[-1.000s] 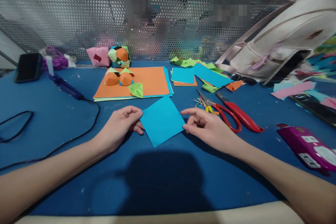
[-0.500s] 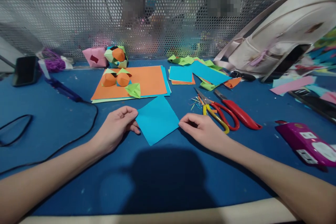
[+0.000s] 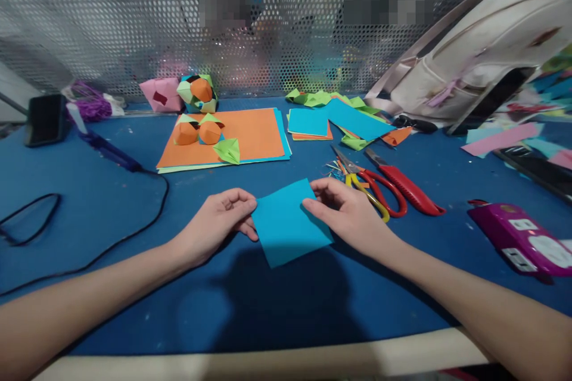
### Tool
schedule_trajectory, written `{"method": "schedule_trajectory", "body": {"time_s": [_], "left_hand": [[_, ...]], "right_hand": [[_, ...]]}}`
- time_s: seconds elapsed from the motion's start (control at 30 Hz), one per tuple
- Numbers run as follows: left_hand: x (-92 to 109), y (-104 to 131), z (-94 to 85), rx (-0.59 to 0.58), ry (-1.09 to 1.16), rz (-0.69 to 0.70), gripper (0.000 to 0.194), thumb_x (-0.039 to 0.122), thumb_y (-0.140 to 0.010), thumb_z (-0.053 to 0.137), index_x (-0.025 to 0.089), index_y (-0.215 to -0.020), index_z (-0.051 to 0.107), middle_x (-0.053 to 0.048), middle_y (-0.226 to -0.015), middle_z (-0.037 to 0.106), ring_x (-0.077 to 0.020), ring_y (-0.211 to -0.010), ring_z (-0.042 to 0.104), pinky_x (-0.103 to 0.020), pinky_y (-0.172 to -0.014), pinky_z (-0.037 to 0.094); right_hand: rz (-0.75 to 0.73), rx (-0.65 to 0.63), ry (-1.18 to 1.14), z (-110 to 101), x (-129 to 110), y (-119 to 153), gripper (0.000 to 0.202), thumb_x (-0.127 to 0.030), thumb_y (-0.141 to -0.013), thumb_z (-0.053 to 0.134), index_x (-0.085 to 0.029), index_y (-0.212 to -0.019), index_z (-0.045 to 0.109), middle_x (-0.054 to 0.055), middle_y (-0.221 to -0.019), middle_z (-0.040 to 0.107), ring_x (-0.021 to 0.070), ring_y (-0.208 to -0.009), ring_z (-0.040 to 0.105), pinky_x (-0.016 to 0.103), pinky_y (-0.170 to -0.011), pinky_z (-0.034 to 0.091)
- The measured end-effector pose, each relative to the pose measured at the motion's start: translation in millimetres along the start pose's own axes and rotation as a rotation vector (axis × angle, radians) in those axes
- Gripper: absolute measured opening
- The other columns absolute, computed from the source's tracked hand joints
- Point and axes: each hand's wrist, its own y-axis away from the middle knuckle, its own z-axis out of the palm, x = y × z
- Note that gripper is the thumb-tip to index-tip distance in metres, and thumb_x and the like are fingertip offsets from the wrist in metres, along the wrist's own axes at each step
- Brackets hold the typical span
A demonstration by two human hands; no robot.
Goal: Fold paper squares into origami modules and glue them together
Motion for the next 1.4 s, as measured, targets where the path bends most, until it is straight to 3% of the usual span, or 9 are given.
{"method": "schedule_trajectory", "body": {"time_s": [0.17, 0.33, 0.53, 0.63, 0.77, 1.0, 1.13, 1.27, 1.4], "left_hand": [[4, 1, 3.7, 0.034, -0.155, 0.028, 0.020, 0.032, -0.080, 0.058, 0.015, -0.091, 0.059, 0.004, -0.058, 0.060, -0.0127, -0.057, 0.064, -0.024, -0.062, 0.049], [7, 3, 2.4, 0.107, -0.471, 0.173, 0.020, 0.029, -0.080, 0.055, 0.015, -0.093, 0.061, 0.004, -0.052, 0.059, -0.0118, -0.055, 0.057, -0.024, -0.059, 0.044], [4, 0, 0.6, 0.090, -0.495, 0.180, 0.021, 0.029, -0.080, 0.052, 0.015, -0.093, 0.062, 0.003, -0.055, 0.060, -0.0125, -0.056, 0.058, -0.024, -0.057, 0.044], [4, -1, -0.4, 0.079, -0.437, 0.155, 0.021, 0.028, -0.079, 0.052, 0.015, -0.092, 0.062, 0.002, -0.057, 0.063, -0.0132, -0.058, 0.060, -0.025, -0.061, 0.045], [4, 0, -0.9, 0.109, -0.402, 0.172, 0.018, 0.026, -0.078, 0.054, 0.015, -0.090, 0.061, 0.002, -0.056, 0.061, -0.0129, -0.056, 0.060, -0.024, -0.060, 0.045], [-2, 0, -7.0, 0.180, -0.580, 0.336, 0.016, 0.024, -0.079, 0.054, 0.015, -0.083, 0.067, -0.002, -0.076, 0.061, -0.0087, -0.053, 0.054, -0.022, -0.052, 0.043], [-4, -5, -9.9, 0.164, -0.646, 0.364, 0.020, 0.024, -0.080, 0.051, 0.016, -0.085, 0.069, -0.002, -0.077, 0.063, -0.0093, -0.054, 0.054, -0.022, -0.053, 0.042], [0, -9, -10.6, 0.152, -0.650, 0.315, 0.018, 0.024, -0.079, 0.052, 0.016, -0.087, 0.066, -0.001, -0.069, 0.063, -0.0103, -0.055, 0.054, -0.021, -0.051, 0.041], [10, -9, -7.4, 0.090, -0.537, 0.128, 0.010, 0.023, -0.076, 0.055, 0.015, -0.078, 0.061, 0.002, -0.055, 0.057, -0.0087, -0.045, 0.049, -0.020, -0.043, 0.037]], "right_hand": [[-0.195, 0.042, 0.103, 5, 5, 2, 0.006, -0.021, -0.081, 0.058, -0.018, -0.077, 0.054, 0.000, -0.071, 0.058, 0.0120, -0.064, 0.054, 0.024, -0.058, 0.045], [-0.489, 0.012, 0.150, 11, 12, 4, 0.008, -0.011, -0.084, 0.052, -0.018, -0.084, 0.056, 0.007, -0.084, 0.063, 0.0164, -0.082, 0.060, 0.031, -0.073, 0.050], [-0.719, -0.119, 0.285, 16, 23, 9, 0.015, -0.013, -0.086, 0.050, -0.017, -0.098, 0.057, 0.013, -0.109, 0.066, 0.0215, -0.104, 0.060, 0.040, -0.085, 0.052], [-0.722, -0.206, 0.231, 19, 27, 13, 0.019, -0.014, -0.088, 0.049, -0.019, -0.104, 0.057, 0.011, -0.119, 0.063, 0.0194, -0.114, 0.057, 0.037, -0.093, 0.051], [-0.576, -0.290, 0.187, 23, 24, 17, 0.035, -0.019, -0.092, 0.044, -0.022, -0.127, 0.048, 0.007, -0.127, 0.059, 0.0146, -0.122, 0.051, 0.031, -0.099, 0.048], [-0.714, -0.293, 0.341, 23, 11, 16, 0.029, -0.018, -0.093, 0.041, -0.017, -0.112, 0.063, 0.009, -0.122, 0.062, 0.0195, -0.122, 0.051, 0.035, -0.100, 0.048], [-0.607, -0.289, 0.358, 33, 10, 21, 0.032, -0.023, -0.094, 0.039, -0.018, -0.116, 0.061, 0.009, -0.123, 0.062, 0.0203, -0.123, 0.050, 0.037, -0.100, 0.047], [-0.584, -0.317, 0.339, 39, 12, 22, 0.036, -0.023, -0.096, 0.033, -0.014, -0.119, 0.059, 0.012, -0.125, 0.060, 0.0213, -0.126, 0.046, 0.039, -0.103, 0.045], [-0.598, -0.302, 0.290, 30, 12, 20, 0.035, -0.015, -0.094, 0.033, -0.016, -0.119, 0.058, 0.011, -0.129, 0.057, 0.0190, -0.129, 0.043, 0.036, -0.103, 0.044]]}}
